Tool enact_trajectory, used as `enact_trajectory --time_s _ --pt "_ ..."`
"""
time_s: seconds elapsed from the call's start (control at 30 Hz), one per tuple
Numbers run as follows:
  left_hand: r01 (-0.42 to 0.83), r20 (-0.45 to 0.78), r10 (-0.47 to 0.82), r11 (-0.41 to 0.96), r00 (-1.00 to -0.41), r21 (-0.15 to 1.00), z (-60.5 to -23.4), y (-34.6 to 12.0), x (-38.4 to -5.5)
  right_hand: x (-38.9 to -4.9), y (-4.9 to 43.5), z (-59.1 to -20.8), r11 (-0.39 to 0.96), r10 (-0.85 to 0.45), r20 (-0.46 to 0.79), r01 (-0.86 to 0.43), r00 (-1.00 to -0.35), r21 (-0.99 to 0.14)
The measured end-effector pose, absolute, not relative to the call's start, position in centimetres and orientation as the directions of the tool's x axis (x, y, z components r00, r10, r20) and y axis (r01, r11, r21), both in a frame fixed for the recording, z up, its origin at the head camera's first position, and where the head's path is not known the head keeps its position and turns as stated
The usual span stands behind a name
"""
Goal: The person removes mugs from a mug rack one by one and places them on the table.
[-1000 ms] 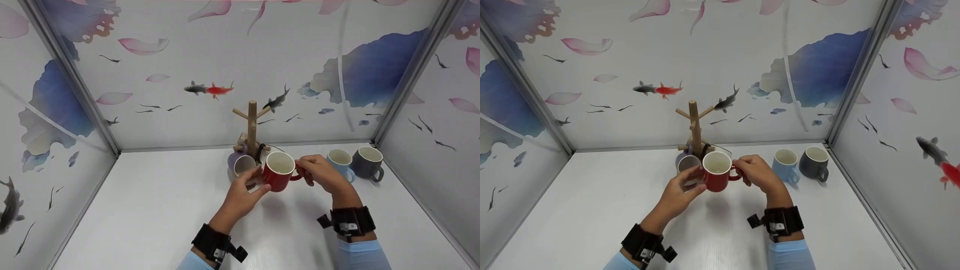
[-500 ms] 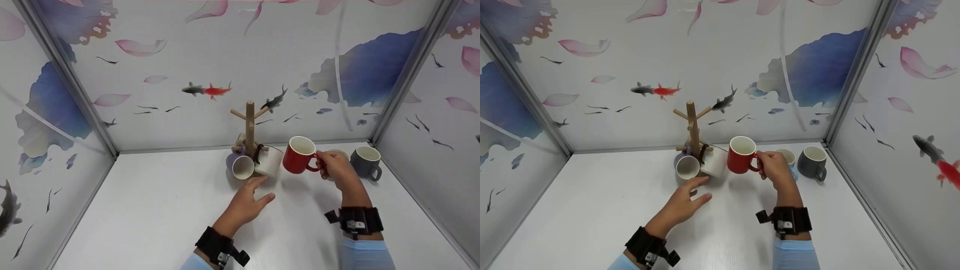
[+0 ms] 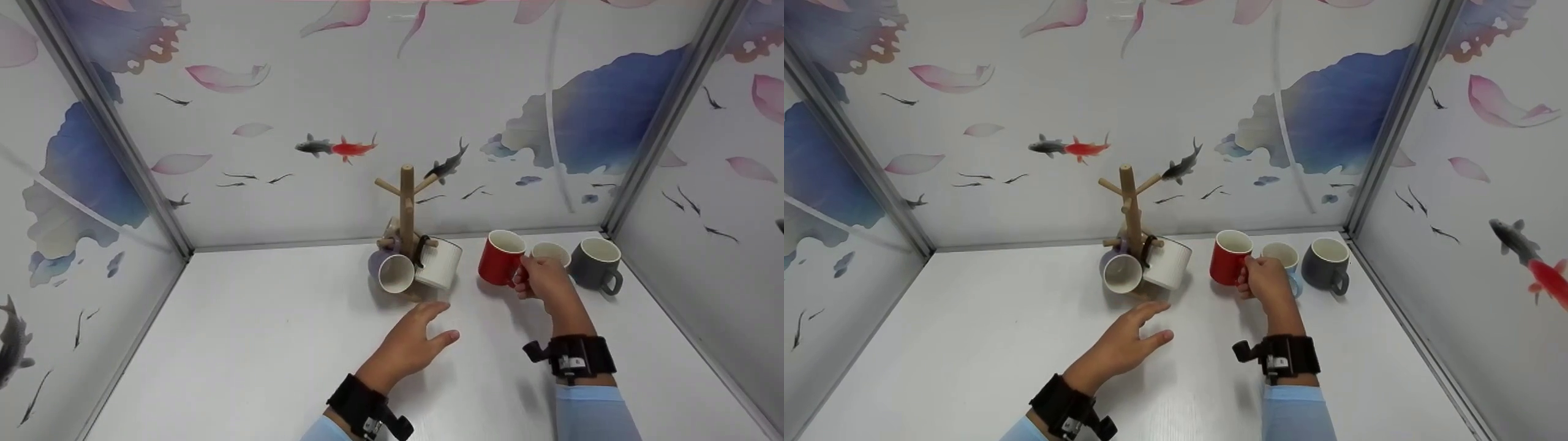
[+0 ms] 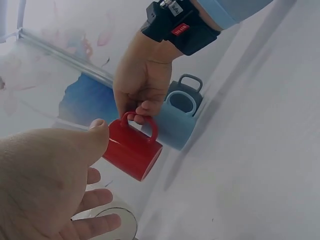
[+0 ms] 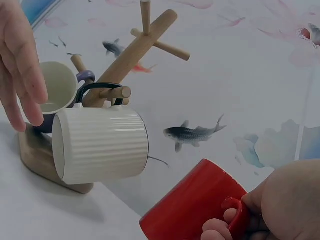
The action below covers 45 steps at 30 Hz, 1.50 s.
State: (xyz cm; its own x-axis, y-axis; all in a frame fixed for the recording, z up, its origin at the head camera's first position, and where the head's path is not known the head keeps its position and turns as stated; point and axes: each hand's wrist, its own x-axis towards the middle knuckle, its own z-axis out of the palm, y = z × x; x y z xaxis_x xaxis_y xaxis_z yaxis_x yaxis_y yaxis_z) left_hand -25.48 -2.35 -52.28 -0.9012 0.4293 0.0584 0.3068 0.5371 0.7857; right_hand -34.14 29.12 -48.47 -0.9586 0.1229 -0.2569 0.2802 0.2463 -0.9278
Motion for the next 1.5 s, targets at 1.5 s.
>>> enact_trajectory --time_s 1.5 --pt "0.314 0.027 0.422 0.628 -0.906 0.712 -52.7 -1.9 -25.4 -33.9 29.3 -48.5 0.542 0.158 -0.22 0.271 -0.963 -0.795"
